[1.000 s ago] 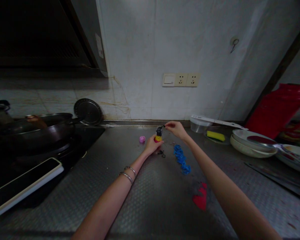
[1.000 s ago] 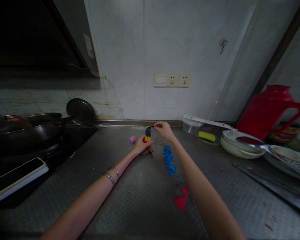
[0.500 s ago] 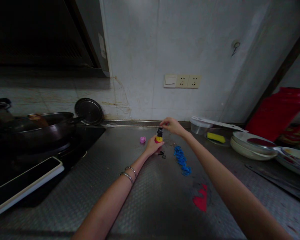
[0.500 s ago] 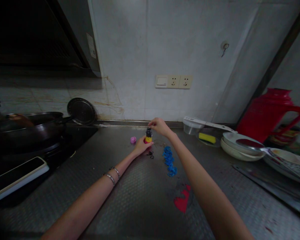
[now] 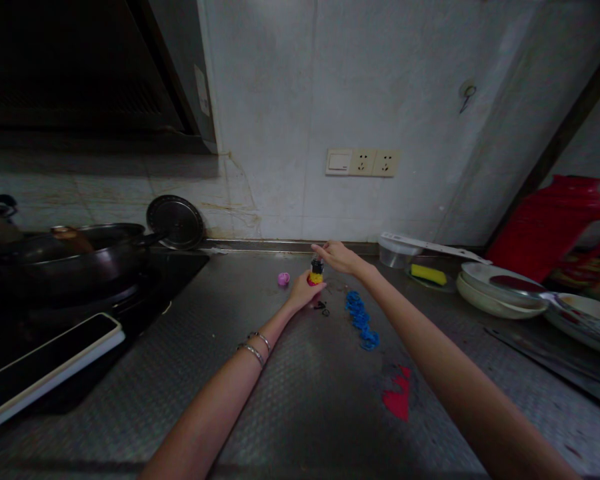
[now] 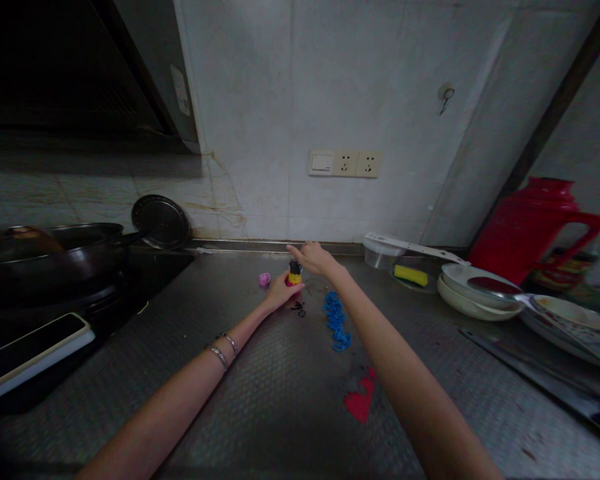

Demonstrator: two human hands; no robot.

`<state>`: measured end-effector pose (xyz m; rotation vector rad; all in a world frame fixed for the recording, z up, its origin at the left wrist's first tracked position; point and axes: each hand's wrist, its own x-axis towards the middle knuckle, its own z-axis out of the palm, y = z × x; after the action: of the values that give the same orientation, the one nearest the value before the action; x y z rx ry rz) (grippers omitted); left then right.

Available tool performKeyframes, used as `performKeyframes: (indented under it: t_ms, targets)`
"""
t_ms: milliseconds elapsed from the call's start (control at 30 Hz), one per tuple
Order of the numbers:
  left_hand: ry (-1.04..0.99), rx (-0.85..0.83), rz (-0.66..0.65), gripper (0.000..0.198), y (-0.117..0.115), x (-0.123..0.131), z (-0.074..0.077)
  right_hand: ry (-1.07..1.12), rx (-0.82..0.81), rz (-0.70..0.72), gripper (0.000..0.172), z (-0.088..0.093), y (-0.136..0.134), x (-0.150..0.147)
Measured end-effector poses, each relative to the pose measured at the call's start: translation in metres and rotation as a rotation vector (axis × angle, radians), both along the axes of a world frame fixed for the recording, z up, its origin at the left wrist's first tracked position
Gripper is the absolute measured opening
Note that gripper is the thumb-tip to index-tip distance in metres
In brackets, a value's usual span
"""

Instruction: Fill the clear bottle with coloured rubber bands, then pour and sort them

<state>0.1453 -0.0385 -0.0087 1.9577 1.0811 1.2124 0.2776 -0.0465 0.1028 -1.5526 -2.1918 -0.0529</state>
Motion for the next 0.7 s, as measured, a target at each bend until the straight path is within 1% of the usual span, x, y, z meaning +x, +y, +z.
performKeyframes:
  t_ms: [100,200,300,433,500,567,633,700]
  targets:
    - [-0.001,-0.008,-0.001,0.030,0.000,0.000,0.000,-0.050,-0.015,-0.033,0.069,-0.001,0.000,-0.004]
    - [0.007,-0.008,0.004,0.031,0.002,0.001,-0.001,-0.084,-0.006,0.002,0.067,-0.003,-0.001,-0.004]
    - [0.003,-0.007,0.006,0.032,0.003,0.001,-0.002,-0.066,0.107,0.028,0.059,0.001,-0.005,0.000]
    - [-0.002,-0.028,-0.001,0.031,0.002,0.001,-0.002,0.065,0.323,0.013,0.042,0.005,-0.019,0.011]
    - [-0.007,-0.032,-0.001,0.031,0.002,0.001,-0.002,0.137,0.351,0.025,0.033,0.001,-0.028,0.017]
    - [-0.014,-0.028,-0.002,0.032,0.003,0.001,-0.002,0.173,0.282,0.101,0.025,-0.011,-0.037,0.022]
    - [-0.020,-0.027,-0.015,0.033,0.005,0.002,-0.004,0.164,0.139,0.220,0.020,-0.027,-0.045,0.025]
    - [-0.017,-0.037,-0.022,0.033,0.007,0.003,-0.006,0.147,-0.026,0.298,0.021,-0.045,-0.052,0.027]
